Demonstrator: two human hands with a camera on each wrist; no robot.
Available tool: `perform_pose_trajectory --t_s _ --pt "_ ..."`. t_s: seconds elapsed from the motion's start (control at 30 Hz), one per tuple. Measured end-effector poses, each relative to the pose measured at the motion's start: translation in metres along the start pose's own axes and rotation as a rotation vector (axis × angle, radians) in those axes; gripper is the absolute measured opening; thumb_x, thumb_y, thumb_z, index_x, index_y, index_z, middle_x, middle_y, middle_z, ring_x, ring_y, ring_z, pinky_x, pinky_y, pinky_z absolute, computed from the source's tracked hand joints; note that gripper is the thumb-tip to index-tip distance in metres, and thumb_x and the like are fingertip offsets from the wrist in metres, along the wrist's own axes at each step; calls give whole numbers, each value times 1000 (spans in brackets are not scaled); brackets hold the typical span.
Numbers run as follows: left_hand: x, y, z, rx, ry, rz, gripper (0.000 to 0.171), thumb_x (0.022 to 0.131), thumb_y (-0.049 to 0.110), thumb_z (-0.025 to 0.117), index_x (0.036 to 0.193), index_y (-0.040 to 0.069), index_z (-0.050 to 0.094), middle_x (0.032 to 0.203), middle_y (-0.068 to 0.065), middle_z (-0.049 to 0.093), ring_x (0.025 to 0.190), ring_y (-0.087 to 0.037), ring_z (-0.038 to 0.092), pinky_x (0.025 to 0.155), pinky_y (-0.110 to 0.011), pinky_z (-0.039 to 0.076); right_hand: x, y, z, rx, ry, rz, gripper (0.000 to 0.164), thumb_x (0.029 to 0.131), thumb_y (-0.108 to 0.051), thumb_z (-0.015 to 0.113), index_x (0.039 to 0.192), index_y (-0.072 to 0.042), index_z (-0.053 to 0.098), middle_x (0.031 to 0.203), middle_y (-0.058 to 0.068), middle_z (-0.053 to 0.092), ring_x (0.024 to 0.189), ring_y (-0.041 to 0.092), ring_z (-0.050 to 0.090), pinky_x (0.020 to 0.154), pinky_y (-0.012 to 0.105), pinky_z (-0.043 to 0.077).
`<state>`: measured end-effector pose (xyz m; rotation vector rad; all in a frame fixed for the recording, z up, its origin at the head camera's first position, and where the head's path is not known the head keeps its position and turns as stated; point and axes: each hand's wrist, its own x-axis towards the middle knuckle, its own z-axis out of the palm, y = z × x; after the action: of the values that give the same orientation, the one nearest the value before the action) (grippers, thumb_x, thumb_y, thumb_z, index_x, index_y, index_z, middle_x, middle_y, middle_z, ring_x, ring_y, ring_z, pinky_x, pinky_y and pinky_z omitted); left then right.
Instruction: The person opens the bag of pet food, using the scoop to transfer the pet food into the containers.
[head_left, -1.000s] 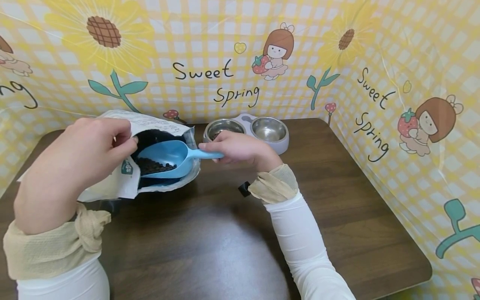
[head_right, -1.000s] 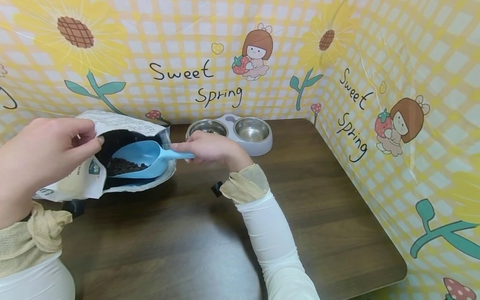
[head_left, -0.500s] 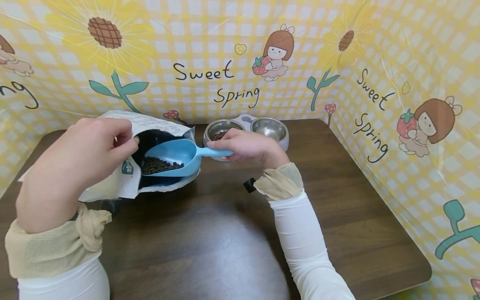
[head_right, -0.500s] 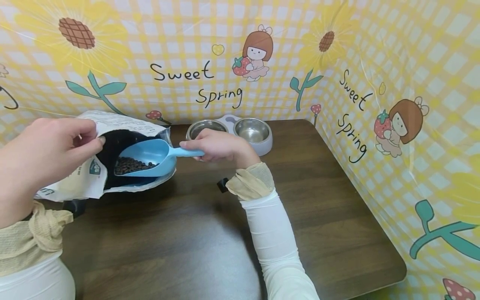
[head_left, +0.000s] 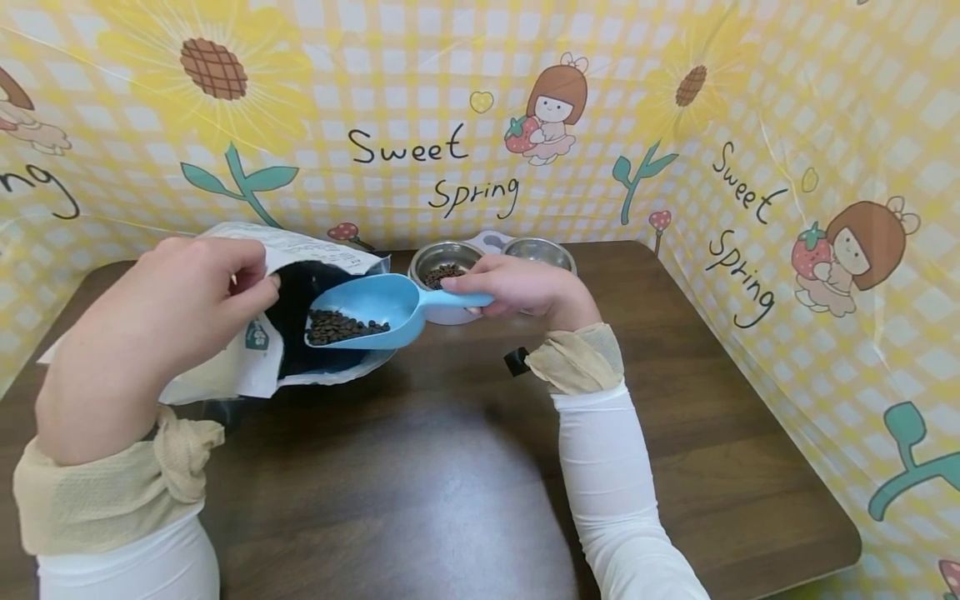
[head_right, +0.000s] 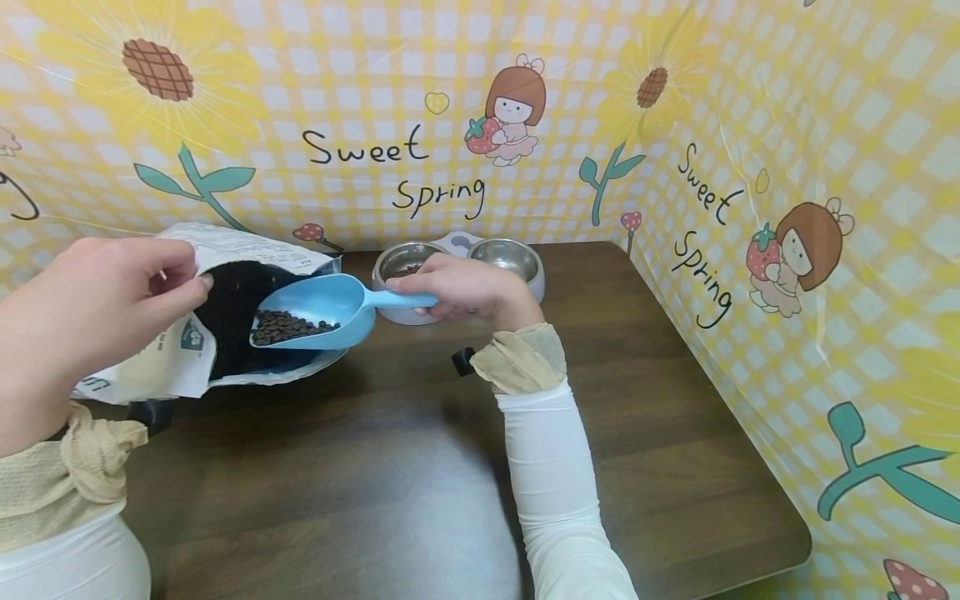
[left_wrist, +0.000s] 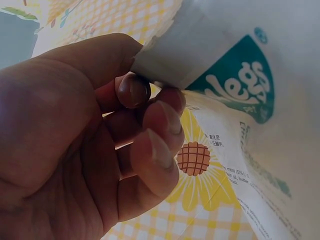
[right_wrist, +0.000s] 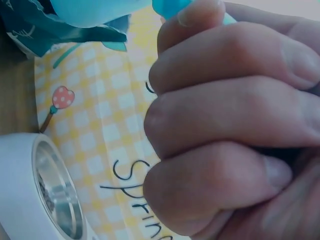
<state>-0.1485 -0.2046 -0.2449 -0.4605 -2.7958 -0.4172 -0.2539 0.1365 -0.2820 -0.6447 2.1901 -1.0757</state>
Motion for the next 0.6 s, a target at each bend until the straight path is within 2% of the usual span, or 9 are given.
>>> perform_pose_trajectory --t_s 0.1,0.23,0.6 --pt "0 0 0 -1 -1 1 36 104 15 61 70 15 48 62 -2 44 61 -20 41 59 -34 29 -5 6 -7 18 -14 14 46 112 -39 55 75 -11 60 69 -5 40 52 11 30 59 25 30" --pt "1 0 0 3 3 3 36 103 14 61 70 15 47 62 -2 43 61 -20 41 60 -34 29 -13 16 -18 71 -36 0 49 111 -36 56 67 -14 54 55 -7 34 49 11 29 55 25 27" --pt "1 0 1 8 21 13 36 102 13 61 69 16 46 62 -1 42 61 -20 40 61 -34 29 -39 44 -45 205 26 -35 49 113 -25 50 66 -13 58 53 -8 41 48 7 29 55 22 25"
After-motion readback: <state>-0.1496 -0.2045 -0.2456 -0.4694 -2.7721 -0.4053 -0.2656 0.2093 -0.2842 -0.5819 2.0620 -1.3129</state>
